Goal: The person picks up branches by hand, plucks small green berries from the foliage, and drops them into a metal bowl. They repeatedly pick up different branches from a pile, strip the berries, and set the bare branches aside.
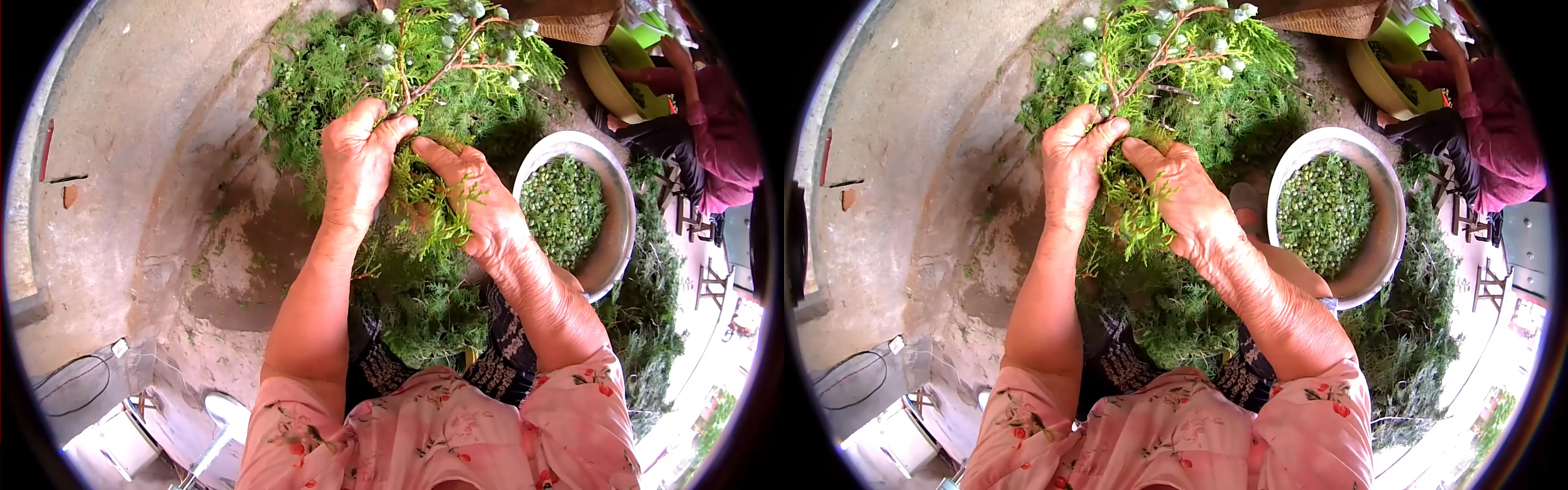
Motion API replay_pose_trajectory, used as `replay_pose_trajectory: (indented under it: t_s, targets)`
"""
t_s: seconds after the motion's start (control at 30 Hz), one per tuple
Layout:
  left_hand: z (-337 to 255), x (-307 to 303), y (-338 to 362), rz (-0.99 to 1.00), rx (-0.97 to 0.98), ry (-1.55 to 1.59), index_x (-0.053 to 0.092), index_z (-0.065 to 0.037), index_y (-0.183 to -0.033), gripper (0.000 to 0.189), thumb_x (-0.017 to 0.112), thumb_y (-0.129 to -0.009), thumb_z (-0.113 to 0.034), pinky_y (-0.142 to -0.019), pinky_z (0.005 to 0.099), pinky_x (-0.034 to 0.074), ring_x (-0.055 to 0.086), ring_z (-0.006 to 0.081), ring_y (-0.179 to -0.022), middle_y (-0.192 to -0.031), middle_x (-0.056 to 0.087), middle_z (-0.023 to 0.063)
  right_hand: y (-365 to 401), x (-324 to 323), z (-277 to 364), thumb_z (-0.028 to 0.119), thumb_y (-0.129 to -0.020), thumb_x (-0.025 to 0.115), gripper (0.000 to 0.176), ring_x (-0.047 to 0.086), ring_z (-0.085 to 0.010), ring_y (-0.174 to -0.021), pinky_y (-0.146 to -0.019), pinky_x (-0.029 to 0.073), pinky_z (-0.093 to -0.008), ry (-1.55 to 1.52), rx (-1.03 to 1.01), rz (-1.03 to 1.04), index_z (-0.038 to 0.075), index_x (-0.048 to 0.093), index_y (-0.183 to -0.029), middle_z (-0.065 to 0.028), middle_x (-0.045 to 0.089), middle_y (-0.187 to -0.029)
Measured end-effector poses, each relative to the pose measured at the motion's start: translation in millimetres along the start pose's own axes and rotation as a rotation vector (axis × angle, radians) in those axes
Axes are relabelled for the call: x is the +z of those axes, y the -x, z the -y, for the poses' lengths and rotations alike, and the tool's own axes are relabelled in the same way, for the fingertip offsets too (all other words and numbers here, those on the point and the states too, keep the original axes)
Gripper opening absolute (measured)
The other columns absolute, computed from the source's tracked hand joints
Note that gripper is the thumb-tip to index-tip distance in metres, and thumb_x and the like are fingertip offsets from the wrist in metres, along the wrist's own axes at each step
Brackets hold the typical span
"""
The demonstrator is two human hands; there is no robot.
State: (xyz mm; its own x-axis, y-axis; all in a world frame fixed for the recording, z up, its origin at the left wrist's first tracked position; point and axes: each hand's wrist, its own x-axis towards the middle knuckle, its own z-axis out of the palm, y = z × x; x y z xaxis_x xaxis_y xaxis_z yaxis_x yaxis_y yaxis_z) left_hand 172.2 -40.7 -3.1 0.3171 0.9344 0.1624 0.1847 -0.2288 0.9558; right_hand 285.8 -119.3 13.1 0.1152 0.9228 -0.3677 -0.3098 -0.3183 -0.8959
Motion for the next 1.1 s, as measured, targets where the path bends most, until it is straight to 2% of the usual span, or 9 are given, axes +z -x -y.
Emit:
replay_pose_trajectory:
  t_s: [0.07, 0.33, 0.5, 0.53, 0.6, 0.63, 0.73, 0.93, 1.1]
  targets:
    - [1.2, 6.0, -1.9, -0.1, 0.1, -0.053, 0.046, 0.0, -0.065, 0.024, 0.069, -0.071, -0.007, -0.046, 0.0265, 0.032, 0.034, 0.0086, -0.053, -0.054, 0.042, 0.0005, -1.2, -3.6, -5.8, 0.023, -0.09, 0.048, 0.03, 0.058, -0.0145, -0.065, -0.052, 0.049, -0.024, 0.011, -0.147, 0.07, -0.002, 0.05, -0.108, -0.0073, 0.057, -0.08]
    - [-5.7, 5.7, -0.2, -0.037, -0.03, 0.145, 0.062, -0.001, -0.079, 0.009, 0.066, -0.075, -0.007, -0.055, 0.0192, 0.034, 0.042, 0.0029, -0.062, -0.067, 0.054, -0.0056, 14.9, 11.1, 11.3, 0.027, -0.09, 0.05, 0.028, 0.055, -0.0132, -0.056, -0.047, 0.046, -0.0258, -0.354, 0.202, -0.096, 0.002, 0.05, -0.102, -0.0047, 0.055, -0.077]
    - [-16.7, 4.4, 1.2, -0.07, -0.161, 0.203, 0.06, -0.006, -0.072, 0.008, 0.066, -0.075, -0.01, -0.055, 0.0193, 0.032, 0.041, 0.0035, -0.061, -0.064, 0.051, -0.0066, 19.7, 8.4, 1.4, 0.032, -0.09, 0.05, 0.029, 0.049, -0.0153, -0.048, -0.041, 0.039, -0.0261, -0.493, 0.178, 0.101, 0.004, 0.048, -0.097, -0.0044, 0.053, -0.071]
    - [-9.6, -2.8, -9.8, -0.18, -0.152, 0.168, 0.06, -0.007, -0.072, 0.006, 0.065, -0.076, -0.009, -0.055, 0.0195, 0.032, 0.041, 0.0042, -0.059, -0.064, 0.051, -0.0058, 32.2, 18.6, 5.8, 0.03, -0.09, 0.05, 0.026, 0.045, -0.0142, -0.044, -0.037, 0.034, -0.0252, -0.131, 0.095, 0.12, 0.005, 0.048, -0.094, -0.0058, 0.052, -0.068]
    - [1.5, -20.3, -22.8, -0.276, -0.028, 0.173, 0.06, -0.004, -0.071, 0.01, 0.066, -0.075, -0.009, -0.05, 0.0224, 0.029, 0.037, 0.0052, -0.054, -0.06, 0.047, -0.0057, 44.6, 37.7, 5.8, 0.025, -0.089, 0.052, 0.019, 0.043, -0.0132, -0.042, -0.035, 0.031, -0.0248, -0.513, 0.35, 0.076, 0.006, 0.049, -0.091, -0.0066, 0.051, -0.067]
    - [5.5, -22.2, -24.1, -0.256, 0.012, 0.139, 0.06, -0.004, -0.072, 0.007, 0.066, -0.075, -0.007, -0.051, 0.0222, 0.03, 0.037, 0.0049, -0.055, -0.06, 0.048, -0.006, 38.6, 34.1, -2.4, 0.022, -0.088, 0.055, 0.015, 0.041, -0.0124, -0.04, -0.033, 0.029, -0.0239, -0.522, 0.308, 0.123, 0.007, 0.05, -0.087, -0.006, 0.051, -0.067]
    - [6.9, -24.9, -24.8, -0.332, -0.117, 0.475, 0.058, -0.003, -0.07, 0.011, 0.067, -0.075, -0.006, -0.051, 0.0221, 0.03, 0.036, 0.0049, -0.055, -0.06, 0.046, -0.0061, 26.0, 19.2, -3.3, 0.022, -0.088, 0.055, 0.017, 0.039, -0.0111, -0.04, -0.033, 0.03, -0.0231, -0.522, 0.331, 0.153, 0.006, 0.049, -0.083, -0.0064, 0.05, -0.065]
    - [17.5, -46.7, -28.8, -0.459, -0.114, 0.361, 0.062, -0.003, -0.07, 0.01, 0.07, -0.072, -0.008, -0.05, 0.0214, 0.032, 0.042, 0.0061, -0.055, -0.062, 0.055, -0.0037, 46.8, 19.3, 19.1, 0.026, -0.089, 0.053, 0.023, 0.044, -0.008, -0.038, -0.032, 0.034, -0.0216, -0.191, 0.198, 0.478, 0.004, 0.054, -0.081, -0.0009, 0.048, -0.059]
    - [2.9, -46.3, -18.7, -0.226, -0.246, 0.371, 0.063, -0.002, -0.073, 0.008, 0.07, -0.072, -0.006, -0.045, 0.0214, 0.035, 0.047, 0.0065, -0.051, -0.063, 0.059, 0.0011, 14.4, -4.9, 30.0, 0.021, -0.087, 0.055, 0.017, 0.053, -0.0135, -0.05, -0.042, 0.043, -0.0224, -0.419, 0.08, 0.083, 0.005, 0.051, -0.085, -0.0078, 0.055, -0.067]
